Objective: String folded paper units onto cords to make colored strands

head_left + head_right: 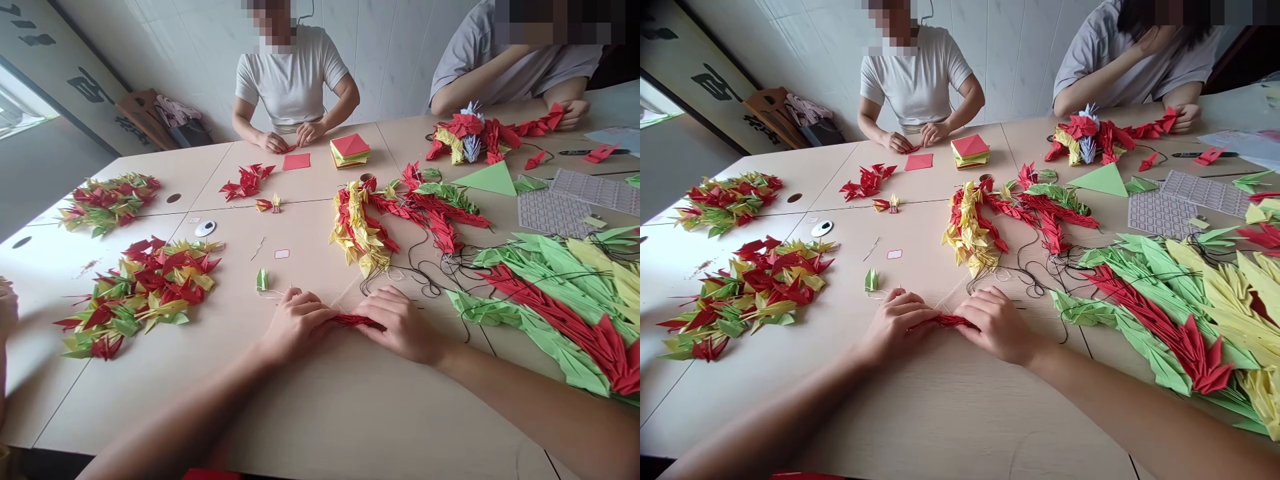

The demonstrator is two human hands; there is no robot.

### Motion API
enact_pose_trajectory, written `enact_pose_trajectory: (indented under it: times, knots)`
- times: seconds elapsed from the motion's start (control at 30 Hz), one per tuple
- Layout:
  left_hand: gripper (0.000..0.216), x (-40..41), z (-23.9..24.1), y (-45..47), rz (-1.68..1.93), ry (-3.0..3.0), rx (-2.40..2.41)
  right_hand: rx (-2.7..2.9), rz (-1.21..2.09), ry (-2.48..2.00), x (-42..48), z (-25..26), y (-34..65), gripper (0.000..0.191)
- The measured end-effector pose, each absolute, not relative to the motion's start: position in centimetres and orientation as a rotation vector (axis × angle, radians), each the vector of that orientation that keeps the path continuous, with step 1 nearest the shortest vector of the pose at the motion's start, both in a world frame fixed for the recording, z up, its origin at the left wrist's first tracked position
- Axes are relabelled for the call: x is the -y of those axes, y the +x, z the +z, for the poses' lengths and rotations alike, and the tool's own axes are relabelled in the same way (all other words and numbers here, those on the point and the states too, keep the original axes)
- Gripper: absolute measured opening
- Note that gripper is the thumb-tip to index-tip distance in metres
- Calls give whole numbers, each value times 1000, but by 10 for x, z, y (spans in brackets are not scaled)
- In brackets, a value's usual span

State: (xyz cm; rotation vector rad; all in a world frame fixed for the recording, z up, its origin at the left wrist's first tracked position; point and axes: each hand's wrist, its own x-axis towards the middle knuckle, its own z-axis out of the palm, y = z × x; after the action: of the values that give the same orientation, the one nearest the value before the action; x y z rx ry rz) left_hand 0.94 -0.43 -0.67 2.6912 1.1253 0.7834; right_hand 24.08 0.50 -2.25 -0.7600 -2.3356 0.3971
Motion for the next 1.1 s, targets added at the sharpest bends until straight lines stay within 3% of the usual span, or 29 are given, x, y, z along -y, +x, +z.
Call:
enact_pose_trajectory:
  times: [0.53, 0.7, 0.87, 1.1]
  knots:
    - [10, 7, -7, 15, 857, 2675, -1080, 2371, 349, -764, -3, -20, 238, 10]
    - [31, 6, -3, 12, 721, 2702, -1145, 2339, 305, -772, -6, -20, 240, 10]
    - [11, 6, 1, 12, 655, 2694, -1166, 2337, 325, -796, -8, -21, 243, 10]
    - [12, 6, 3, 12, 740, 2710, -1163, 2328, 339, -782, -8, -20, 243, 11]
